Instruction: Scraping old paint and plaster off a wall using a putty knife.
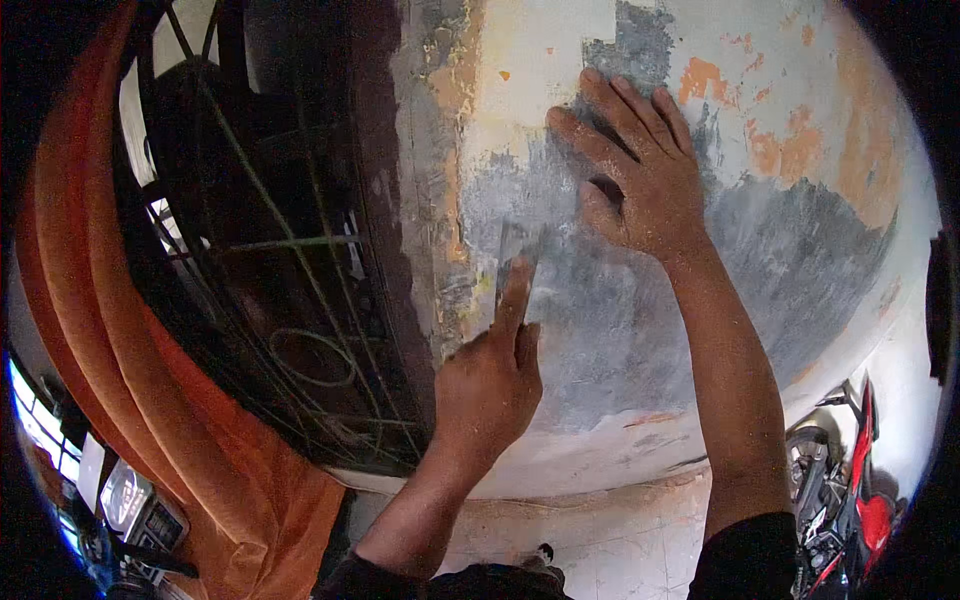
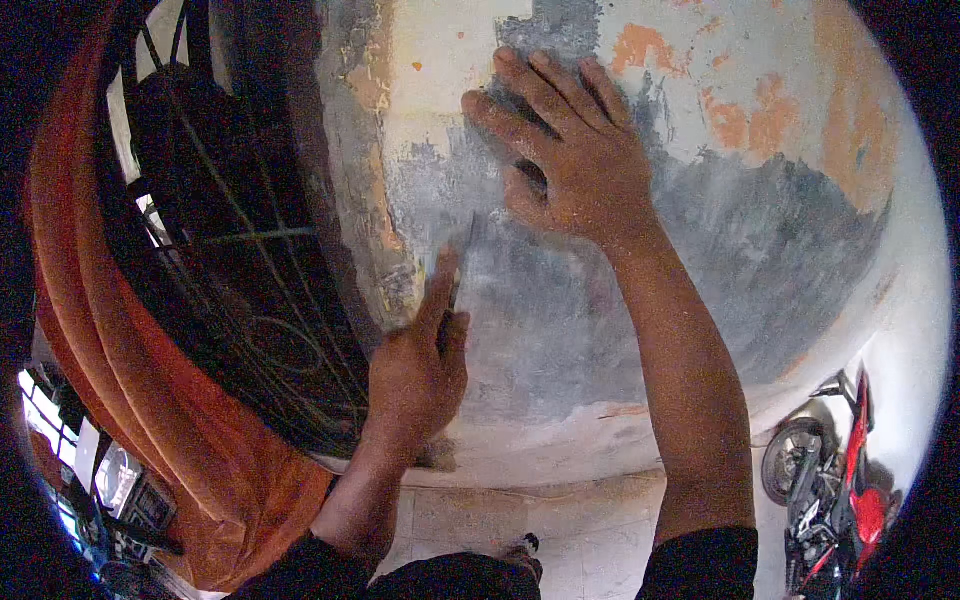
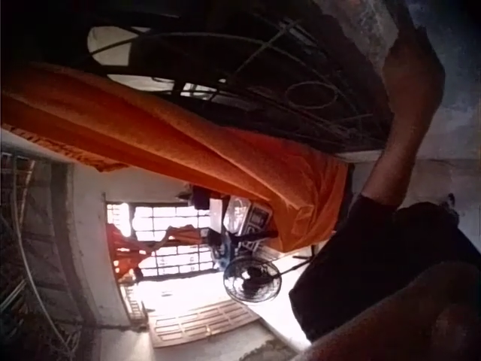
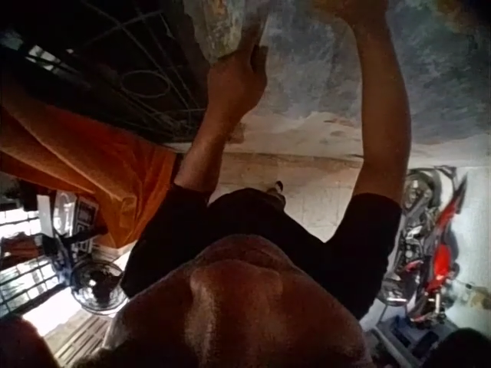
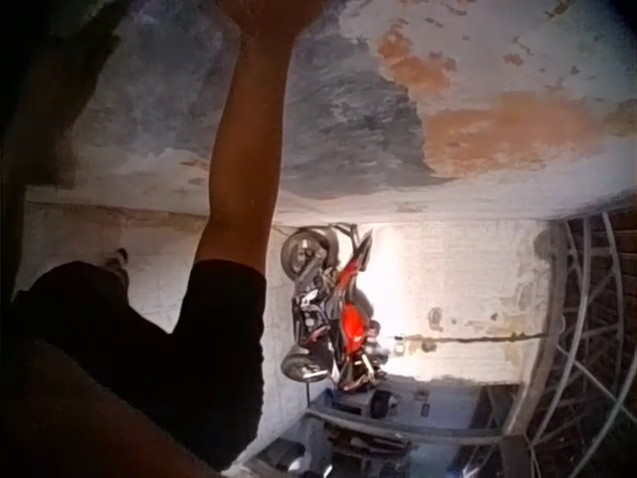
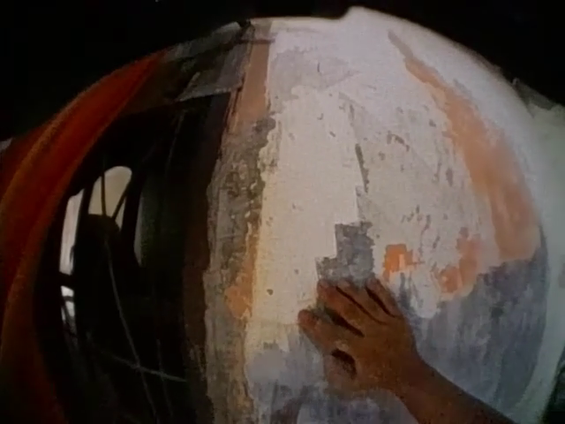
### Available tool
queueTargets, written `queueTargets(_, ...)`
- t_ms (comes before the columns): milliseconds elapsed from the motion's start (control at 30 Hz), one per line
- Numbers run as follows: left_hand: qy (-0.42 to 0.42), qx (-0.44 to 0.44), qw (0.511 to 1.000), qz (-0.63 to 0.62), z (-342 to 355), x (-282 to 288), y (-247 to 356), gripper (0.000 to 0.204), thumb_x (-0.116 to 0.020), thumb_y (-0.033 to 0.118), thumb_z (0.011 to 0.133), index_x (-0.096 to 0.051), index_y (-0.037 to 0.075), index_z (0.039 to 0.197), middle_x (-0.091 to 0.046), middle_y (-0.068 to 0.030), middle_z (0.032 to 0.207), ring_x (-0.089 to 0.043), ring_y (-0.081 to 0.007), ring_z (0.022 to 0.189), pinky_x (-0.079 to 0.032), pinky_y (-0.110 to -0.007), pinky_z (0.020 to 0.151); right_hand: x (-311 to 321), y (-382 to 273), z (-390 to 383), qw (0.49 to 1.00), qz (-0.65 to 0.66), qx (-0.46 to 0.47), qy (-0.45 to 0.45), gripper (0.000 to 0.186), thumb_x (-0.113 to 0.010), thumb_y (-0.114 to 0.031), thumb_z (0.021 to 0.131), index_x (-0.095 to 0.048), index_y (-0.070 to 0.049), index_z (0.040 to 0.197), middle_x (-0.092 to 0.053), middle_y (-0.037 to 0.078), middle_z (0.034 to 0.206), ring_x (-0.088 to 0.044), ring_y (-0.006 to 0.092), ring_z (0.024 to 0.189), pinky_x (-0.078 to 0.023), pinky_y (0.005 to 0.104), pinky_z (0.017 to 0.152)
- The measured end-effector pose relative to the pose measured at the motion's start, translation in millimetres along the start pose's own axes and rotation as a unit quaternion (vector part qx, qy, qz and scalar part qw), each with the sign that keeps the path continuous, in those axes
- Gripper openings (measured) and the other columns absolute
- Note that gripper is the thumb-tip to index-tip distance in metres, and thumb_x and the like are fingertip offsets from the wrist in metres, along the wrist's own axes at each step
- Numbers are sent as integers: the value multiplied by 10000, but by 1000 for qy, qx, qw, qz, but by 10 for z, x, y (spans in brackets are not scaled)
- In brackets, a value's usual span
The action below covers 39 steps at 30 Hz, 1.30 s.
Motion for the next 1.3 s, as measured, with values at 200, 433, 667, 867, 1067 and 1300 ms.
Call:
queueTargets(200,-23,69,997,-31,279,92,210,658,-590,210,1020,-326,280,1618,-710,-255,864,-702,-466,781,-566,-548,698,10,61,-94,1000,5,-14,-5,753,-685,-254,749,-556,-349,1485,-400,16,1646,-406,260,1486,-232,534,1256)
queueTargets(433,134,-30,989,-46,25,-131,-119,703,-650,135,988,-358,264,1614,-725,-183,946,-712,-341,731,-580,-431,707,-136,-250,-435,993,22,-113,11,646,-615,-336,851,-560,-333,1495,-383,42,1659,-368,284,1509,-200,568,1252)
queueTargets(667,28,26,995,-96,256,-5,34,619,-559,207,1053,-331,231,1628,-725,-228,1098,-721,-406,807,-583,-456,717,-223,-871,-952,938,195,-288,9,505,-526,-304,1000,-568,-189,1489,-437,167,1604,-375,399,1491,-164,628,1229)
queueTargets(867,0,8,953,-301,240,0,-120,548,-466,309,1107,-368,103,1605,-621,-277,1378,-700,-355,1137,-544,-422,924,-185,-1492,-1028,759,492,-428,5,519,-492,-193,1047,-450,-32,1539,-494,230,1538,-467,432,1423,-287,532,1214)
queueTargets(1067,5,-77,952,-298,433,295,30,596,-488,332,1102,-345,47,1605,-710,-271,1190,-712,-281,908,-544,-377,843,55,-1419,-723,746,469,-472,-31,540,-504,-79,1038,-376,30,1551,-449,280,1551,-451,447,1430,-397,443,1163)
queueTargets(1300,-150,-142,955,-213,408,229,-109,756,-558,440,1058,-252,66,1638,-663,-165,786,-664,-301,687,-529,-422,677,206,-1735,-854,799,262,-532,-99,631,-546,-55,1014,-323,-39,1604,-588,252,1324,-620,388,1187,-514,438,965)
Point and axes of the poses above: each hand's wrist, its own z-axis towards the middle knuckle, its own x-axis out of the back of the hand, y = z × x, the point moved 6 cm from there along z, towards the middle knuckle
